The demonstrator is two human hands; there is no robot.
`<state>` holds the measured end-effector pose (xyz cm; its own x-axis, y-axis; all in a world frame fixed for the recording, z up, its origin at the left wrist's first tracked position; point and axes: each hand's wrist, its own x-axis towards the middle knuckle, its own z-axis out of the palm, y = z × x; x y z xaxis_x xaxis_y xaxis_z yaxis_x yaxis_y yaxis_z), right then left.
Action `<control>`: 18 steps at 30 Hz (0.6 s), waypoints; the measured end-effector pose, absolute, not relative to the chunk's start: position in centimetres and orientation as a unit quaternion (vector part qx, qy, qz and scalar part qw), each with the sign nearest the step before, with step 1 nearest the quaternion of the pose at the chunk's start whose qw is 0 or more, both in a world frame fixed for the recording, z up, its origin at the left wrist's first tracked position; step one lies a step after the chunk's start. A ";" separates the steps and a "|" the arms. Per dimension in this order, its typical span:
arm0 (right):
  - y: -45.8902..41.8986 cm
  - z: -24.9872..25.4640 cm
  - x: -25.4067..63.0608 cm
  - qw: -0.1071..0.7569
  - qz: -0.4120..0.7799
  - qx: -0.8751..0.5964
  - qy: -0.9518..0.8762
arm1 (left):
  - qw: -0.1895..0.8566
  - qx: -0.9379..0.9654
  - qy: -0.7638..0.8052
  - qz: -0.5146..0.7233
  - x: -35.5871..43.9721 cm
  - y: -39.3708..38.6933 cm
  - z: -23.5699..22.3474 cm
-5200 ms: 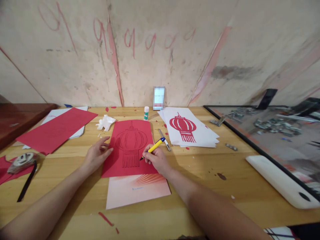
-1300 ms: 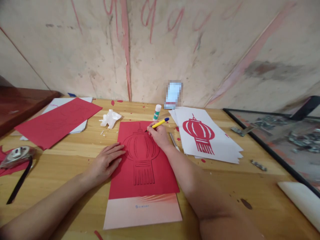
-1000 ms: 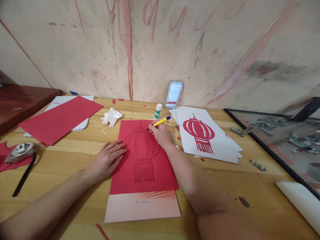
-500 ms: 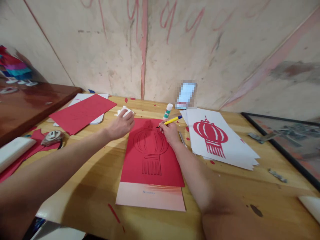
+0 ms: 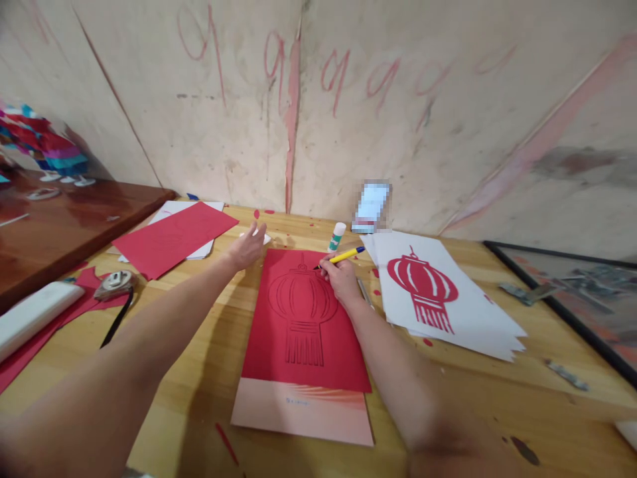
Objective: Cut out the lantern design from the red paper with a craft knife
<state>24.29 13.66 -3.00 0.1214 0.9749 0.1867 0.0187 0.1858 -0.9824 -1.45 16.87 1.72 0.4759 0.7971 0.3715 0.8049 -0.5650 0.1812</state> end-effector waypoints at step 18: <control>13.4 -2.9 24.3 0.557 0.411 -0.491 -0.529 | -0.082 -0.812 -0.483 -0.317 0.4 3.8 -2.9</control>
